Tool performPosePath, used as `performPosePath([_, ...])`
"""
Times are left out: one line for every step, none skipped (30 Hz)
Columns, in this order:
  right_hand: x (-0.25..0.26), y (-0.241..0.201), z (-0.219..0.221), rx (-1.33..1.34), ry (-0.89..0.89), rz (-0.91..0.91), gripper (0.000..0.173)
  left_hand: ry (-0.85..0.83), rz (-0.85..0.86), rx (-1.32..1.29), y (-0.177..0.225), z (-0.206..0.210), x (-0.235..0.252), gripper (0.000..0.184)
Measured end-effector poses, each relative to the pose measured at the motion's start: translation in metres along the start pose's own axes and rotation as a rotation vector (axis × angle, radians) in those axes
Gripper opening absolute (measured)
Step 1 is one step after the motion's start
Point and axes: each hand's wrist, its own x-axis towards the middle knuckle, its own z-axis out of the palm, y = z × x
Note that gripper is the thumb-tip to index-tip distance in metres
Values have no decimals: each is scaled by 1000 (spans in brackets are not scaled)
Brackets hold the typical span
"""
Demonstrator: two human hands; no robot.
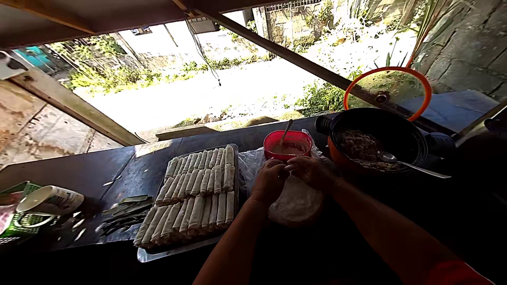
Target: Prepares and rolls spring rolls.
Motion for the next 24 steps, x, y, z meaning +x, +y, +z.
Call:
performPosePath([-3, -5, -2, 96, 22, -7, 31, 23, 27, -94, 1, -7, -3, 26])
performPosePath([-5, -8, -4, 172, 33, -23, 29, 7, 23, -190, 3, -14, -8, 26])
performPosePath([-8, -13, -5, 226, 29, -30, 27, -26, 0, -292, 5, -20, -14, 29])
performPosePath([-10, -18, -7, 270, 17, -28, 27, -48, -24, -401, 7, -25, -20, 32])
performPosePath([-13, -23, -9, 306, 8, -24, 26, -49, -37, -508, 9, -28, -27, 34])
performPosePath([-16, -27, -9, 337, 2, -15, 25, -34, -38, -589, 12, -30, -35, 38])
performPosePath([-20, -31, -9, 367, -5, -8, 24, -11, -27, -638, 14, -31, -42, 39])
performPosePath([-23, -36, -9, 385, -16, -11, 25, 16, -3, -656, 15, -30, -49, 34])
performPosePath([-26, -39, -10, 381, -35, -31, 29, 35, 12, -662, 15, -30, -55, 29])
performPosePath([-29, -41, -10, 363, -60, -67, 35, 39, 19, -666, 16, -30, -61, 26])
performPosePath([-31, -43, -9, 342, -70, -109, 36, 41, 21, -675, 16, -29, -67, 24])
performPosePath([-33, -43, -7, 310, -72, -148, 32, 39, 18, -686, 15, -29, -73, 23])
performPosePath([-35, -45, -6, 276, -81, -170, 29, 32, 9, -696, 14, -29, -79, 23])
performPosePath([-38, -48, -5, 247, -91, -178, 27, 29, 2, -703, 13, -30, -85, 25])
performPosePath([-40, -51, -3, 232, -95, -178, 26, 37, -1, -710, 12, -30, -91, 28])
performPosePath([-42, -54, -1, 228, -94, -170, 25, 58, 5, -718, 12, -30, -96, 33])
performPosePath([-43, -57, 1, 237, -94, -160, 25, 89, 15, -715, 12, -31, -101, 38])
performPosePath([-44, -60, 4, 257, -94, -153, 24, 124, 23, -697, 12, -31, -105, 40])
performPosePath([-45, -63, 7, 273, -102, -144, 23, 155, 31, -663, 12, -31, -110, 40])
performPosePath([-47, -65, 9, 273, -111, -136, 23, 179, 35, -613, 13, -31, -114, 37])
performPosePath([-48, -66, 11, 264, -117, -134, 24, 200, 37, -551, 14, -31, -118, 33])
performPosePath([-49, -68, 13, 263, -124, -140, 25, 220, 42, -490, 16, -30, -122, 30])
performPosePath([-50, -69, 13, 271, -137, -160, 28, 241, 44, -446, 19, -30, -126, 27])
performPosePath([-51, -69, 12, 269, -167, -189, 35, 262, 41, -415, 20, -30, -131, 26])
